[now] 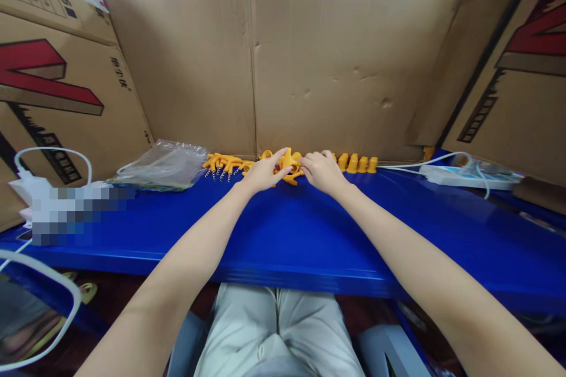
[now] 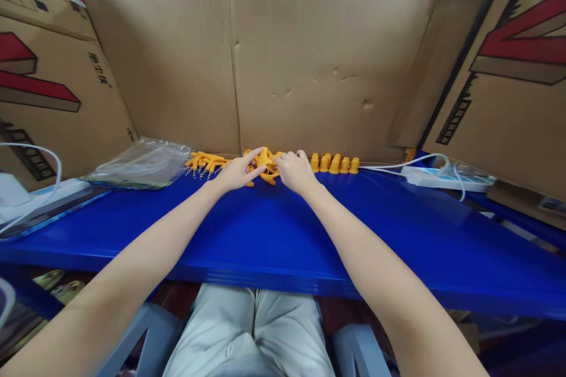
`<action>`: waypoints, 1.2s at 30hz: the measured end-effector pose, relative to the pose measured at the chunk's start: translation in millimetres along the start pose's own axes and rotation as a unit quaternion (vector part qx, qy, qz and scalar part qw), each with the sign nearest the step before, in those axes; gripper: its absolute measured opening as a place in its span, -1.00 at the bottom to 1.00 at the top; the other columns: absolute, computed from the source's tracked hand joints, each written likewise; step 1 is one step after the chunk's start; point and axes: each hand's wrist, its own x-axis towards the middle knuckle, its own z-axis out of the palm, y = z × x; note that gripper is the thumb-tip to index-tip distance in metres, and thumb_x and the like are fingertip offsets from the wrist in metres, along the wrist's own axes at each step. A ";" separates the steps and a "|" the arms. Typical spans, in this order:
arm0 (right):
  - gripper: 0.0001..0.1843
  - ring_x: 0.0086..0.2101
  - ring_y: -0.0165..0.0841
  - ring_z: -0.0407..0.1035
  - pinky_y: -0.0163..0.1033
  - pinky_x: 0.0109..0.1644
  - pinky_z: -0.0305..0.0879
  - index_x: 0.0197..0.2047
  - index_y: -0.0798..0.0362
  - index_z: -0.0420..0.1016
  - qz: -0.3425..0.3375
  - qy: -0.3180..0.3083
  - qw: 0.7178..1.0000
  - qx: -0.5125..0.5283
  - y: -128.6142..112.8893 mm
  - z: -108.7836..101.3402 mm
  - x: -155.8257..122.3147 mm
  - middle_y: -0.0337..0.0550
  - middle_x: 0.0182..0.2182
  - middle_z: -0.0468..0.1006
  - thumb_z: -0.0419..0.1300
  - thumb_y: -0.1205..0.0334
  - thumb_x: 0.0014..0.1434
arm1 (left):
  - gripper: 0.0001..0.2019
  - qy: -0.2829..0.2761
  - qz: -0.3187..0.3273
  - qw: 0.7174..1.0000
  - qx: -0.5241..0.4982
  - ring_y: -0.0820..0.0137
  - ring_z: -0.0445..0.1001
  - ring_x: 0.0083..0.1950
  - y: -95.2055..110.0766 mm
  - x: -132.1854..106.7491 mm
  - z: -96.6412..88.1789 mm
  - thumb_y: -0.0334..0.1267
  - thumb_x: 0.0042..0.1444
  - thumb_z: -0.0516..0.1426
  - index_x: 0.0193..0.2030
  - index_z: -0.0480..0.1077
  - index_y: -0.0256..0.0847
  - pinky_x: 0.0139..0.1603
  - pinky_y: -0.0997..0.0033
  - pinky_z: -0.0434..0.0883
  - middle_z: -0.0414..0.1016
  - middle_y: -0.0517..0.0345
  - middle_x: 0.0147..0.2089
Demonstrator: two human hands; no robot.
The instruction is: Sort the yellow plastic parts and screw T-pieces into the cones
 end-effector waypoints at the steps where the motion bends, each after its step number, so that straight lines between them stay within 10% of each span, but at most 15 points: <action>1: -0.70 -0.20 -0.22 0.32 -0.14 -0.13 -0.06 -0.07 0.13 0.51 -0.015 0.008 1.000 -0.001 -4.2 -1.6 1.0 0.04 -0.24 0.56 -0.04 0.33 0.33 | -0.38 0.003 -0.004 1.000 0.015 0.24 0.56 -0.13 4.1 -1.3 -0.3 -0.02 0.25 0.04 0.41 0.07 -0.14 -0.08 0.28 0.44 0.58 0.05 -0.12; 5: -0.72 -0.19 -0.22 0.32 -0.16 -0.14 -0.09 -0.05 0.15 0.50 -0.050 0.005 0.999 0.004 -14.3 -5.3 2.9 0.03 -0.23 0.56 -0.01 0.35 0.33 | -0.45 0.020 0.009 0.999 0.050 0.22 0.52 0.04 8.9 -2.8 -2.1 -0.15 0.21 0.09 0.34 0.17 -0.10 0.00 0.30 0.41 0.52 0.03 0.08; 16: -0.74 -0.10 -0.13 0.42 -0.16 -0.15 -0.01 -0.07 0.13 0.45 0.056 -0.106 0.991 0.067 -9.6 -2.5 3.6 0.12 -0.11 0.59 0.01 0.21 0.32 | -0.64 -0.004 -0.056 0.995 0.085 0.18 0.55 -0.11 12.9 -1.5 -2.8 -0.18 0.08 0.15 0.04 0.46 -0.09 -0.14 0.32 0.39 0.57 0.08 -0.22; 25: -0.79 -0.16 -0.16 0.33 -0.12 -0.13 -0.08 -0.13 0.09 0.46 0.018 -0.034 0.999 -0.002 -10.8 -12.5 4.2 0.05 -0.21 0.58 0.01 0.28 0.31 | -0.75 0.041 -0.081 0.993 -0.073 0.40 0.44 -0.39 7.8 6.4 3.6 -0.37 -0.06 0.20 -0.17 0.50 -0.22 -0.31 0.43 0.36 0.43 0.24 -0.48; 36: -0.68 -0.06 -0.15 0.24 0.07 0.12 -0.11 -0.11 0.01 0.47 -0.045 -0.004 0.998 -0.040 -13.8 -13.2 5.1 -0.02 -0.15 0.57 -0.09 0.41 0.31 | -0.79 -0.203 -0.225 0.872 -0.386 0.60 0.11 -0.73 4.8 2.6 -12.3 -0.29 -0.06 0.26 -0.60 0.34 -0.22 -0.55 0.43 0.36 0.22 0.33 -0.73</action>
